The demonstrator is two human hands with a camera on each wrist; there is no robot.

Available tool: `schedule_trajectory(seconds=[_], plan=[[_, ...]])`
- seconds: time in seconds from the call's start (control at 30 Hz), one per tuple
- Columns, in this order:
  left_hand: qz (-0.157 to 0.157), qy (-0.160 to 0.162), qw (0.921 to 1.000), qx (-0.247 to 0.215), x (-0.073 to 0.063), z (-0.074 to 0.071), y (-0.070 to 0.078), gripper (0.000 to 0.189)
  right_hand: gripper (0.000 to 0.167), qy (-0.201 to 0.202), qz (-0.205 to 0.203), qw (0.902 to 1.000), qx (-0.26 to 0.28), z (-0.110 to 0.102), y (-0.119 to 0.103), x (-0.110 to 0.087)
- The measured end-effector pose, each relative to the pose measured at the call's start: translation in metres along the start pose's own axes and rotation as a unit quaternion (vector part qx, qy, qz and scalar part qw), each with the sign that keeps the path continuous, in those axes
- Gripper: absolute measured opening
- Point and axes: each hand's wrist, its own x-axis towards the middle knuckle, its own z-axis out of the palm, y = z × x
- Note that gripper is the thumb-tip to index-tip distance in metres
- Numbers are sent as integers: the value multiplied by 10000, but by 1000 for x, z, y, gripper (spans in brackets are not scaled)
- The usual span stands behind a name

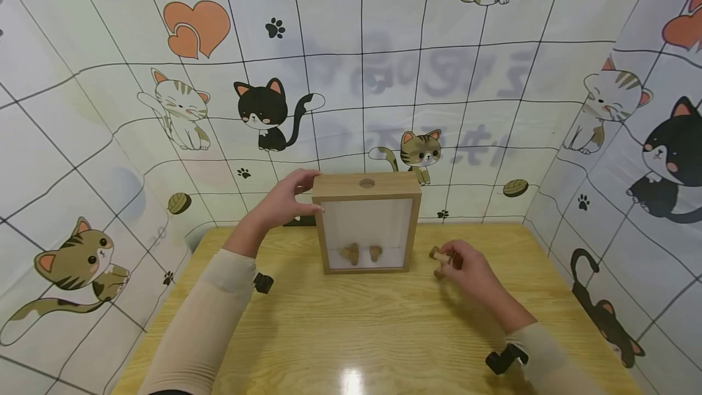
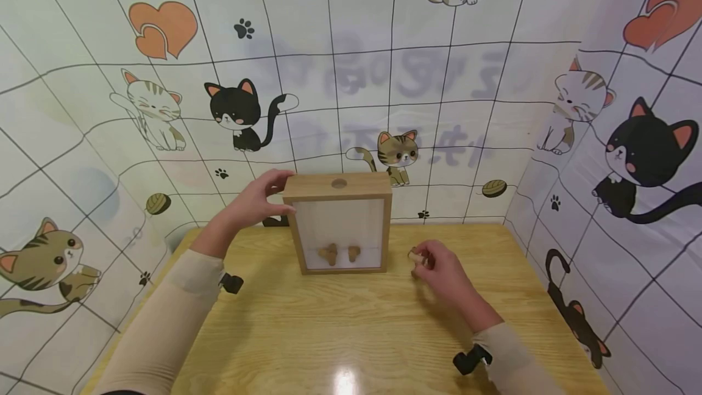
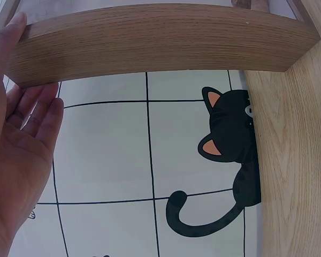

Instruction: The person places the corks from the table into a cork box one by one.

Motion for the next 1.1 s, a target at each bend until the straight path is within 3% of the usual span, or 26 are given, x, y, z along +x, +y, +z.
schedule_trajectory(seconds=[0.33,0.6,1.1], plan=[[-7,-2,10000,5,0,-1,-1,89,24,182,-122,9997,-116,-30,-20,27],[-46,-5,10000,48,1,-1,-2,90,26,174,-179,9997,-1,-40,-29,37],[-100,20,9999,128,1,0,-3,88,25,481,-580,9968,-275,-53,-43,52]])
